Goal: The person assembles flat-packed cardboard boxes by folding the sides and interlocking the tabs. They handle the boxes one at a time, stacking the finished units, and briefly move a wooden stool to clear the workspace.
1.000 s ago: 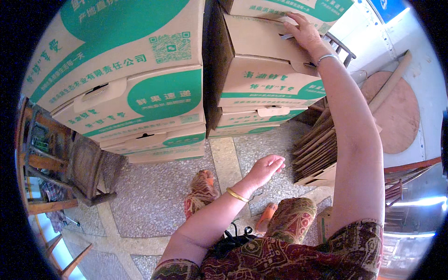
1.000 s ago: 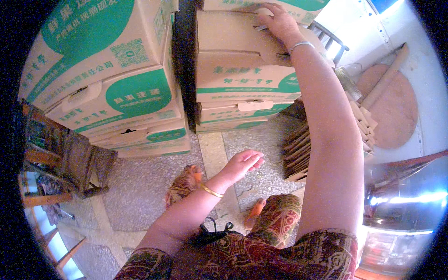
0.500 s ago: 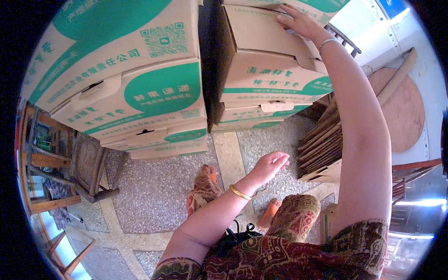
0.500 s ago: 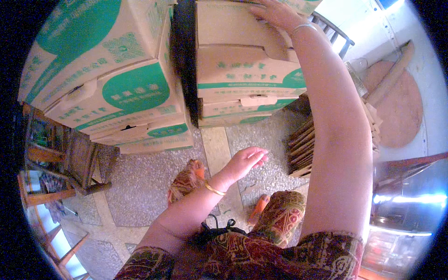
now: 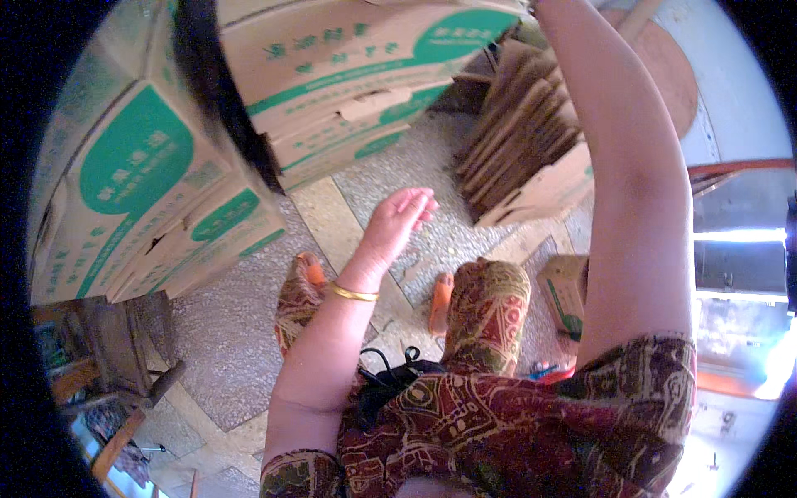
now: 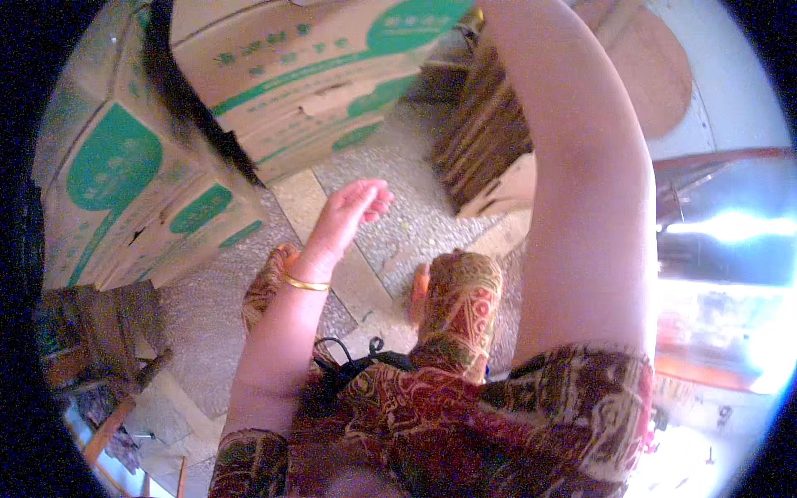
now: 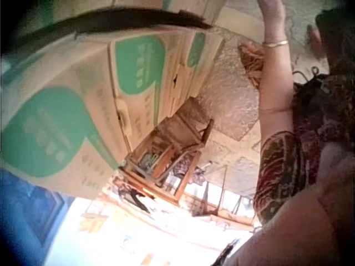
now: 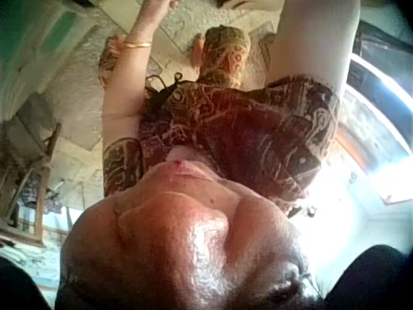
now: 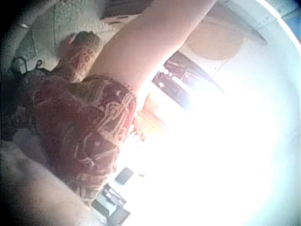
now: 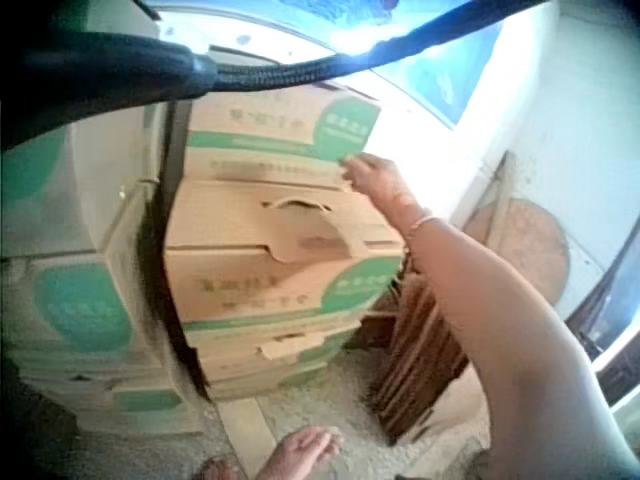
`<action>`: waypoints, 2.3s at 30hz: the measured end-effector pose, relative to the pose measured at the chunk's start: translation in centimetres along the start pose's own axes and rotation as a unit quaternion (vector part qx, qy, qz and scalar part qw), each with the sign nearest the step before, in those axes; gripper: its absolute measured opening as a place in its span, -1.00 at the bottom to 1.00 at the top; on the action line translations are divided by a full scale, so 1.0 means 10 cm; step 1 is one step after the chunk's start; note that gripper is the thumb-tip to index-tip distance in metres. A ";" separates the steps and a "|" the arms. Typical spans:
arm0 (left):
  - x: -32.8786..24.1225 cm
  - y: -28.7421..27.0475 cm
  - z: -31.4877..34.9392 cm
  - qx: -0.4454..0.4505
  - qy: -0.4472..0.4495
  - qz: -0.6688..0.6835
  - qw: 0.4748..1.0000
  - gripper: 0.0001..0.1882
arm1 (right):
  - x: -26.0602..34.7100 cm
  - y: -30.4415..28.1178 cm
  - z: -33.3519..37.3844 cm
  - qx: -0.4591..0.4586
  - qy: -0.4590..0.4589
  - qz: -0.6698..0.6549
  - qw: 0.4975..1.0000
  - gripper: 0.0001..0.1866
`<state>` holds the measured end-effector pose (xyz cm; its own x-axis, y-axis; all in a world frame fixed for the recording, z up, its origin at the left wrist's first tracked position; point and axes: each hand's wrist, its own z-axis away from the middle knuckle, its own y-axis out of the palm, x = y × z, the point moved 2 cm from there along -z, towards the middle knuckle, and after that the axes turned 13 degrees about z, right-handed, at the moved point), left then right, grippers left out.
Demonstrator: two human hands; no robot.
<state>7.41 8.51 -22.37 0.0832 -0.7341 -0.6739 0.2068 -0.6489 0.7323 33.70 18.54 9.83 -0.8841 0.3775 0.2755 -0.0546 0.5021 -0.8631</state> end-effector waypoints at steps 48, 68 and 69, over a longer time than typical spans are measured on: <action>0.71 -0.51 -0.90 -0.005 -0.168 -0.033 0.985 -0.69 | -2.89 0.00 3.61 0.221 0.065 0.590 0.774 -0.99; 0.19 -1.71 -0.53 -0.096 0.168 -0.487 0.852 -0.14 | -0.51 0.60 3.12 0.113 0.261 0.010 0.959 -0.81; 0.08 -1.69 -0.44 -0.098 0.160 -0.497 0.847 -0.12 | -0.47 0.53 3.20 0.094 0.284 -0.004 0.954 -0.82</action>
<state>8.32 19.77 -35.73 0.0265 0.2680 -0.9631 0.4843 -0.8462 -0.2222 22.68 -5.50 -9.56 -0.4923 0.7618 0.4211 -0.1890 0.3787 -0.9060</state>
